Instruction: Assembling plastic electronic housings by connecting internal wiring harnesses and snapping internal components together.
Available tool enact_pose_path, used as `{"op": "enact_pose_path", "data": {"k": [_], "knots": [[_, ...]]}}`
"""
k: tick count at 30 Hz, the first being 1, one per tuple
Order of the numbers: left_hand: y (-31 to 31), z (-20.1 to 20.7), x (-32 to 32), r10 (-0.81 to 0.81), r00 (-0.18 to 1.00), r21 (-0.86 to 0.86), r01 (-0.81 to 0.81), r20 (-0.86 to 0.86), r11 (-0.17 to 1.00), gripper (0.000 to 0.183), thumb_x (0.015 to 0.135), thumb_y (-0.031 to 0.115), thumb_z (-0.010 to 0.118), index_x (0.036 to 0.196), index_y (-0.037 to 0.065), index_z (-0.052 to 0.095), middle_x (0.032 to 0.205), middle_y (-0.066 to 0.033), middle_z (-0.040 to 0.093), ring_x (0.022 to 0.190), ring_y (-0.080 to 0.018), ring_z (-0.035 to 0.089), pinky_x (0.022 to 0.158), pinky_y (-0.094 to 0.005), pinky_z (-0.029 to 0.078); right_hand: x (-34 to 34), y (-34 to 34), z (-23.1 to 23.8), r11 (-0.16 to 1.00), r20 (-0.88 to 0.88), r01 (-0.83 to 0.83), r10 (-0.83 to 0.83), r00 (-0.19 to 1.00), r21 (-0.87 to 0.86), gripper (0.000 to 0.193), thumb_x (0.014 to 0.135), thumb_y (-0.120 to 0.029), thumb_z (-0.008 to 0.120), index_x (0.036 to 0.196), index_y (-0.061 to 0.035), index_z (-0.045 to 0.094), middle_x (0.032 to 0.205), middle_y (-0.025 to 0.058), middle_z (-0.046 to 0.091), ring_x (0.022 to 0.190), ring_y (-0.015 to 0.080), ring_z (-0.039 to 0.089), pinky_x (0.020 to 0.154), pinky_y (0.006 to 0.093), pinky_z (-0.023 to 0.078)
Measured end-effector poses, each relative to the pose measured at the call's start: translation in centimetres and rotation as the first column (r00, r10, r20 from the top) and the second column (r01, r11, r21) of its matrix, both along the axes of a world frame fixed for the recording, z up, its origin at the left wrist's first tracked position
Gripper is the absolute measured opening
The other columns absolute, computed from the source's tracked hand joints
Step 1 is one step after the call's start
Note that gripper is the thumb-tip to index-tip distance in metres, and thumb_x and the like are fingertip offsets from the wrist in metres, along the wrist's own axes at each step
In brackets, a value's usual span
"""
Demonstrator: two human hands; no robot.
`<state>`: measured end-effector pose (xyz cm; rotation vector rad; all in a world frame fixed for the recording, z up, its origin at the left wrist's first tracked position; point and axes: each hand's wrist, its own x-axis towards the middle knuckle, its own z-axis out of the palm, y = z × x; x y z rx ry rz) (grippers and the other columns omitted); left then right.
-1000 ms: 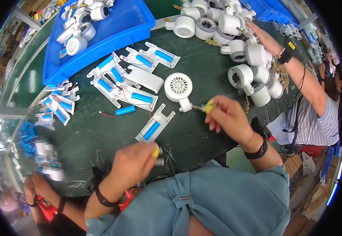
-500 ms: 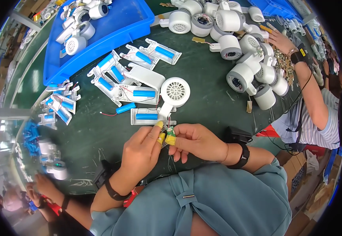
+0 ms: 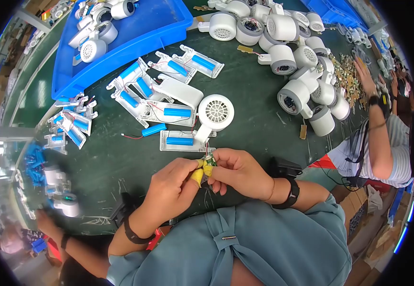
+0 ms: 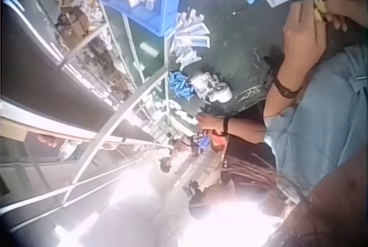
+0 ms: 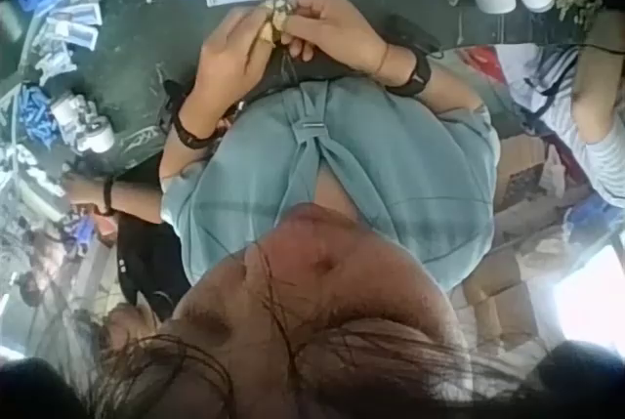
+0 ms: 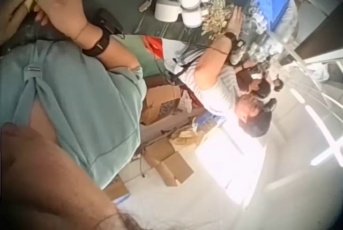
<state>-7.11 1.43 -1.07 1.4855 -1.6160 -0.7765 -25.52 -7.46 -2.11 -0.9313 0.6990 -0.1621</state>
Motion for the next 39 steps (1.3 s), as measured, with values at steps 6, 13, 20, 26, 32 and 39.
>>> {"op": "enact_pose_path", "data": {"k": [6,13,20,26,32,39], "knots": [[0.0,-0.3,0.8,0.029,0.999,0.058,-0.030,0.025,0.998,0.021,0.079,-0.002,0.064,0.099,0.001,0.062,0.084,-0.0122,0.064,0.070,-0.0289,0.064,0.060,-0.0350,0.052,0.2,0.6,-0.3,1.000,0.041,-0.002,0.003,0.999,-0.019,0.011,0.098,-0.010,0.051,0.101,-0.0006,0.057,0.087,0.0043,0.065,0.070,0.0079,0.063,0.061,0.0223,0.053],[0.0,-0.9,0.7,0.044,0.999,-0.010,-0.044,-0.008,0.999,0.020,0.080,-0.004,0.065,0.099,0.000,0.065,0.079,-0.0086,0.062,0.060,-0.0169,0.059,0.054,-0.0271,0.047,0.0,0.6,0.1,0.990,0.040,-0.025,0.030,0.999,-0.137,0.015,0.101,-0.009,0.045,0.099,0.0002,0.056,0.088,0.0045,0.065,0.071,0.0090,0.064,0.060,0.0228,0.053],[-0.3,-0.8,1.5,-0.049,0.999,0.002,0.049,0.006,0.999,0.019,0.079,0.000,0.065,0.098,0.002,0.064,0.079,-0.0097,0.062,0.063,-0.0249,0.060,0.056,-0.0334,0.048,0.0,0.4,0.4,0.975,-0.060,-0.106,0.096,0.994,-0.193,0.016,0.103,-0.011,0.046,0.102,-0.0004,0.058,0.086,0.0031,0.066,0.069,0.0072,0.063,0.057,0.0213,0.050],[-0.7,0.2,2.0,-0.154,0.973,0.010,0.155,0.173,0.988,0.017,0.077,0.001,0.063,0.094,0.002,0.060,0.078,-0.0104,0.059,0.067,-0.0321,0.061,0.057,-0.0398,0.050,0.1,0.8,0.0,0.675,-0.128,-0.160,0.098,0.987,-0.720,0.008,0.094,-0.003,0.050,0.093,-0.0003,0.057,0.072,0.0081,0.065,0.063,0.0167,0.065,0.057,0.0285,0.049],[0.4,-0.3,-0.3,-0.006,0.990,-0.046,0.012,0.143,0.999,0.021,0.076,0.001,0.062,0.097,0.000,0.058,0.079,-0.0131,0.057,0.066,-0.0333,0.060,0.057,-0.0414,0.050,0.4,1.8,-0.4,0.595,-0.159,-0.121,-0.011,0.987,-0.795,0.006,0.093,-0.003,0.052,0.089,-0.0005,0.055,0.071,0.0103,0.065,0.062,0.0232,0.066,0.057,0.0328,0.050],[0.5,-0.5,-0.7,-0.001,0.979,-0.087,0.019,0.204,0.996,0.027,0.074,-0.002,0.059,0.101,-0.002,0.057,0.082,-0.0144,0.056,0.067,-0.0337,0.058,0.058,-0.0415,0.050,0.7,2.0,-0.7,0.565,-0.167,-0.123,-0.027,0.986,-0.816,0.006,0.093,-0.004,0.052,0.089,-0.0008,0.054,0.070,0.0106,0.065,0.063,0.0277,0.066,0.057,0.0347,0.050]]}}
